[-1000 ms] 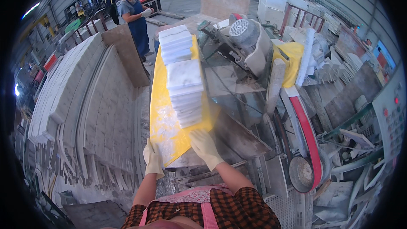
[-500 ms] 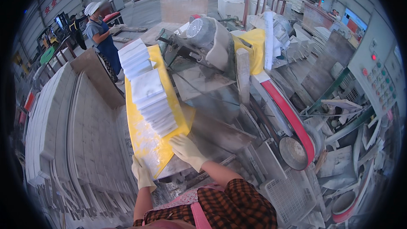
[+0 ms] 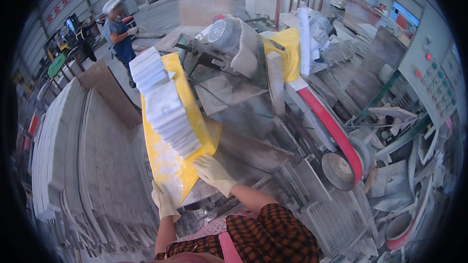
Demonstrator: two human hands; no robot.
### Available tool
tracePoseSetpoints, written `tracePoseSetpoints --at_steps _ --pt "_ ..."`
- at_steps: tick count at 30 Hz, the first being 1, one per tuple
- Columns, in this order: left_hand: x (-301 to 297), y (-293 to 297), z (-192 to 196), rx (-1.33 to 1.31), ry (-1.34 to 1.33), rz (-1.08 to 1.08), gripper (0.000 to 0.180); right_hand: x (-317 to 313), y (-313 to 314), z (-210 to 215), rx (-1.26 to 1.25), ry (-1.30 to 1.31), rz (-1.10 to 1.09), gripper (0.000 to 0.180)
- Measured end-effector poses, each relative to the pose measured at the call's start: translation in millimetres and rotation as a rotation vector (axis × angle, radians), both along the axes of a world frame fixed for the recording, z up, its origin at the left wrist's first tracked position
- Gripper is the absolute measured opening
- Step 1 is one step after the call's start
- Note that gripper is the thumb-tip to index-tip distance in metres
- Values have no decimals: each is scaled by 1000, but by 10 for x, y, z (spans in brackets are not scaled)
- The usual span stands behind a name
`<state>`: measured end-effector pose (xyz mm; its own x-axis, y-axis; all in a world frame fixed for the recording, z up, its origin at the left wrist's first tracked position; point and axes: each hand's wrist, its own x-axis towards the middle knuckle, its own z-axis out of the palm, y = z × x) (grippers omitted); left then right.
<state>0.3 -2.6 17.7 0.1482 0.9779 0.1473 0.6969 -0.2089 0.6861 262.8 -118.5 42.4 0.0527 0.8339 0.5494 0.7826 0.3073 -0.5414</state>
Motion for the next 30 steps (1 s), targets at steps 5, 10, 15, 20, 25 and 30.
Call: tracePoseSetpoints --at_steps 5,10,15,20,25,30 --pt "-32 30 -107 65 84 15 51 -6 -8 51 72 -76 -37 33" --pt "-11 7 -37 20 -2 16 51 -8 -26 75 45 -61 -28 33" --pt "-3 -11 21 2 53 8 51 -17 -14 69 85 -63 -40 33" --pt "1 -7 -20 40 56 16 51 -22 -20 42 71 -63 -49 33" --pt "0 -13 -11 30 61 30 52 -25 -14 0 88 -61 -50 33" --pt "7 -23 17 24 65 31 51 -14 -16 -29 43 -47 -43 36"
